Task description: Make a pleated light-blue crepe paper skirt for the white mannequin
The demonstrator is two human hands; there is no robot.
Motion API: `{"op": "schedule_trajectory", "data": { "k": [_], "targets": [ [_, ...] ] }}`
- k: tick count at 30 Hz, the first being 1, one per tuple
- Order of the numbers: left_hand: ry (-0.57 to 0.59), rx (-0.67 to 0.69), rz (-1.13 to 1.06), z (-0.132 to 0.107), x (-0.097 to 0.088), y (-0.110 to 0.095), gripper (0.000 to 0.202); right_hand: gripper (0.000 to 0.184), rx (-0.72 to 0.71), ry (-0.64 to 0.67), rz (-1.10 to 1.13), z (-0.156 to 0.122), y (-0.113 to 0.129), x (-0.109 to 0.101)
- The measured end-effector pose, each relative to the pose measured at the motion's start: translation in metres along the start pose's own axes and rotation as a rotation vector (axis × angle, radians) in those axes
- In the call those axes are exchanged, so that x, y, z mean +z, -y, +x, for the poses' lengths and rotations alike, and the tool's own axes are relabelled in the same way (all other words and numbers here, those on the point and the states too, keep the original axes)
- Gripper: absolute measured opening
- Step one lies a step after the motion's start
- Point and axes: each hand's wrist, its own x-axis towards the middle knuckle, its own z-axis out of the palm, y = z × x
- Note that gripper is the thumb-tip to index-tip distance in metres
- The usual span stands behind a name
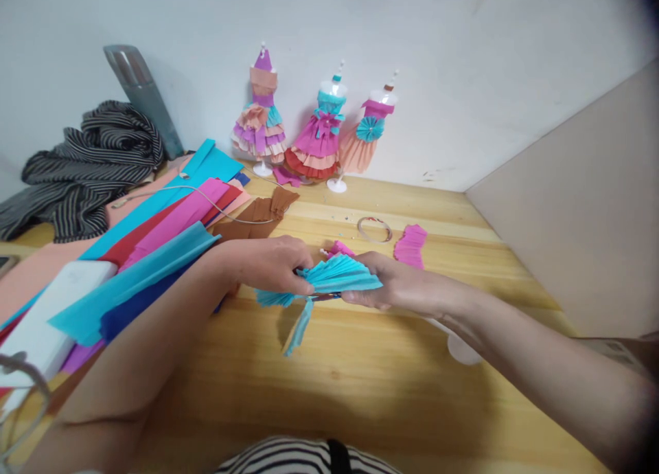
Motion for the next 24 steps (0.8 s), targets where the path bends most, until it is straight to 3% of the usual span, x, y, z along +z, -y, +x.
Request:
{"op": "schedule_trajectory", "data": {
  "k": [11,20,24],
  "targets": [
    [-0.058,-0.011,0.019,0.003,0.002,0.007,0.022,0.038,0.072,0.011,0.053,-0.006,-0.011,-0.01],
    [-0.055,-0.014,0.027,0.001,0.002,0.004,0.026,0.022,-0.033,-0.028,0.043,0.002,-0.008,-0.001],
    [-0.057,-0.017,0.018,0.002,0.002,0.005,0.025,0.027,-0.039,-0.012,0.037,0.003,-0.011,-0.002]
  ]
}}
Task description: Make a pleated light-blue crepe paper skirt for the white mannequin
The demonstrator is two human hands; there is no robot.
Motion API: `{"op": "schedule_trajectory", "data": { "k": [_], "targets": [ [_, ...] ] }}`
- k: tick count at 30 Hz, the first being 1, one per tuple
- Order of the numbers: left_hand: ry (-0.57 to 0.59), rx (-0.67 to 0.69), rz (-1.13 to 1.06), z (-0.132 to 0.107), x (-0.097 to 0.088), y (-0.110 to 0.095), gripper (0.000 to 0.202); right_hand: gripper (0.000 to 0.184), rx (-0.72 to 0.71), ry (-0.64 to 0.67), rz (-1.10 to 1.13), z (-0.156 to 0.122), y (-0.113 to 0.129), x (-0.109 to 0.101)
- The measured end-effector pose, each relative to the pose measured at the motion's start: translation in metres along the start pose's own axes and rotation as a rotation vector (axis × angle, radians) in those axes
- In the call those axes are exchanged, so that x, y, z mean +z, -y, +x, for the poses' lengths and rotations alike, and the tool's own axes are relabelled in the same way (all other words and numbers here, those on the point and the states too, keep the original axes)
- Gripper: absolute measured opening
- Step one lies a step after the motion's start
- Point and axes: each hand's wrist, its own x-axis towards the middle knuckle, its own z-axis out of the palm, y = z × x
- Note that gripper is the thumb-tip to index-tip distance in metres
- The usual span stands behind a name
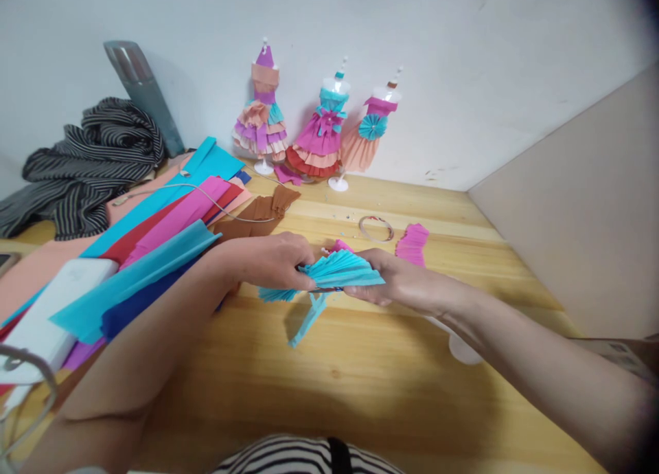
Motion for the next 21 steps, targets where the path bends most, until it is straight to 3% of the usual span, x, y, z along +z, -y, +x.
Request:
{"op": "schedule_trajectory", "data": {
  "k": [21],
  "targets": [
    [0.013,0.063,-0.079,0.0015,0.0038,0.0023,0.027,0.037,0.028,0.055,0.185,0.0083,-0.0029,0.0043]
  ]
}}
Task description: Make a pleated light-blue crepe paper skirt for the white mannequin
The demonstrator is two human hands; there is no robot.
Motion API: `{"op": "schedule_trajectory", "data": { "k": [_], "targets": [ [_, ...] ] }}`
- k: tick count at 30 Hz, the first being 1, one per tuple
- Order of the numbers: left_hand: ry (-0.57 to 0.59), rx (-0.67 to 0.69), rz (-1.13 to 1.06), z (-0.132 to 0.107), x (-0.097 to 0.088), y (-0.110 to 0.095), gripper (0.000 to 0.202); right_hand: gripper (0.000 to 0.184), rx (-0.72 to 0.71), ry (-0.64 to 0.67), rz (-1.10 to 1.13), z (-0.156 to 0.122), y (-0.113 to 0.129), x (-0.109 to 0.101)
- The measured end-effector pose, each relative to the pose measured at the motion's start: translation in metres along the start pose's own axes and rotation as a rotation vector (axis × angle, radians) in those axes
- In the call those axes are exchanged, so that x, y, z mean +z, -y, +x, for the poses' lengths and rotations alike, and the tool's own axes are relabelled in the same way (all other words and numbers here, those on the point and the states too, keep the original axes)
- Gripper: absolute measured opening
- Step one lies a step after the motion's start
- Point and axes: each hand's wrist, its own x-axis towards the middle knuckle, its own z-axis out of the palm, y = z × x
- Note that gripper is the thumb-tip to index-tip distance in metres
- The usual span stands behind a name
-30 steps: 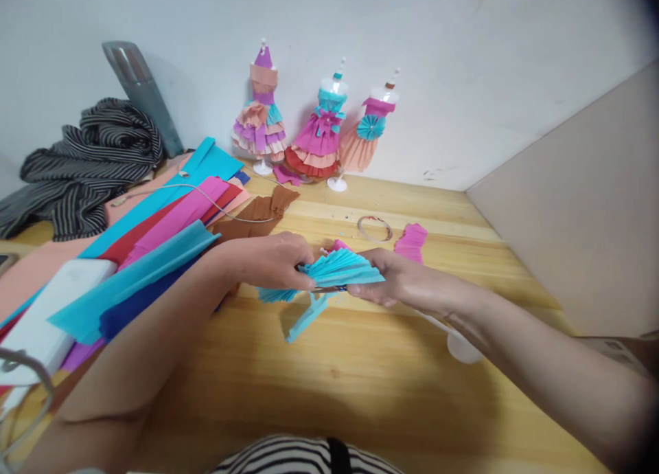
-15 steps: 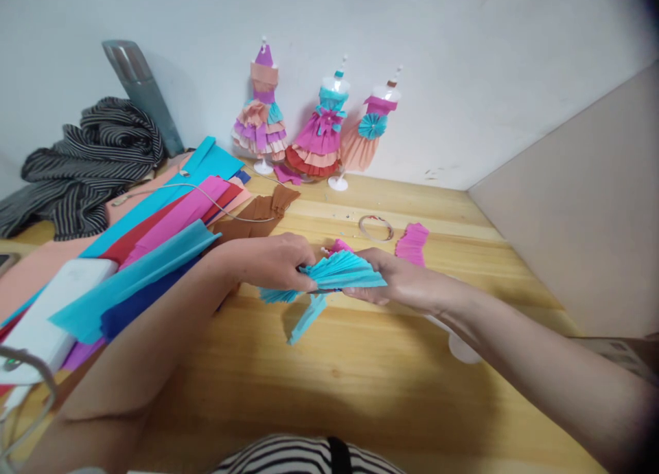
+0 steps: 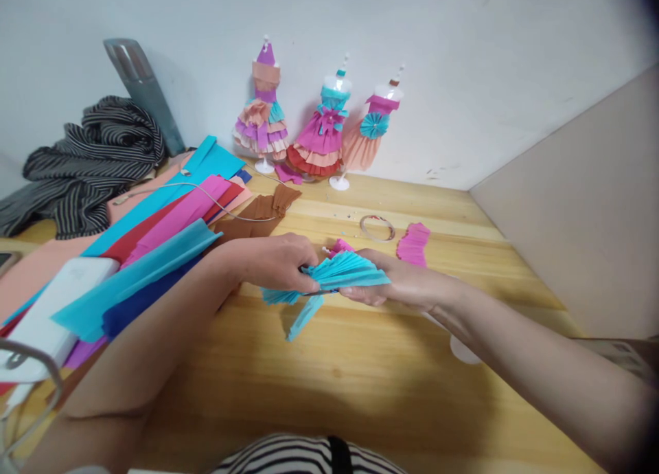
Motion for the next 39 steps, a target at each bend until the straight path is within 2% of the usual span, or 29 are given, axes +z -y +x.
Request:
{"op": "schedule_trajectory", "data": {
  "k": [8,12,16,20,22,23,24,25,27,30,34,37,39],
  "targets": [
    [0.0,-0.003,-0.006,0.0,-0.001,0.0,0.025,0.034,-0.004,0.026,-0.007,0.001,-0.007,-0.002],
    [-0.019,-0.007,0.005,0.0,-0.003,-0.001,0.026,0.031,0.031,0.032,-0.095,-0.001,-0.007,-0.003],
    [-0.074,-0.055,-0.045,-0.001,-0.006,-0.001,0.026,0.025,0.026,0.094,-0.211,-0.005,-0.009,0.002],
    [-0.125,-0.11,-0.209,-0.002,-0.007,0.004,0.028,0.018,-0.023,-0.003,-0.409,-0.011,-0.013,0.02],
    [-0.142,-0.133,-0.302,-0.003,-0.007,0.008,0.027,0.035,-0.059,-0.038,-0.55,-0.012,-0.017,0.032],
    [-0.161,-0.149,-0.333,-0.003,-0.007,0.01,0.027,0.055,-0.09,-0.06,-0.646,-0.011,-0.02,0.038],
    [-0.175,-0.169,-0.354,-0.003,-0.006,0.012,0.028,0.068,-0.114,-0.054,-0.73,-0.01,-0.024,0.043],
    [-0.189,-0.185,-0.365,-0.003,-0.006,0.014,0.029,0.072,-0.133,-0.04,-0.801,-0.008,-0.028,0.048],
    [-0.21,-0.191,-0.374,-0.003,-0.006,0.015,0.028,0.064,-0.161,-0.028,-0.89,-0.002,-0.041,0.054],
    [-0.235,-0.178,-0.382,-0.004,-0.007,0.012,0.029,0.03,-0.188,-0.134,-0.947,0.005,-0.059,0.06],
    [-0.256,-0.18,-0.435,-0.008,-0.01,0.005,0.03,0.024,-0.25,-0.222,-0.872,-0.001,-0.065,0.06],
    [-0.262,-0.189,-0.477,-0.011,-0.011,0.002,0.033,0.023,-0.256,-0.328,-0.717,-0.022,-0.052,0.044],
    [-0.254,-0.171,-0.513,-0.013,-0.012,0.003,0.033,0.014,-0.239,-0.47,-0.64,-0.042,-0.042,0.019]
  ]
}}
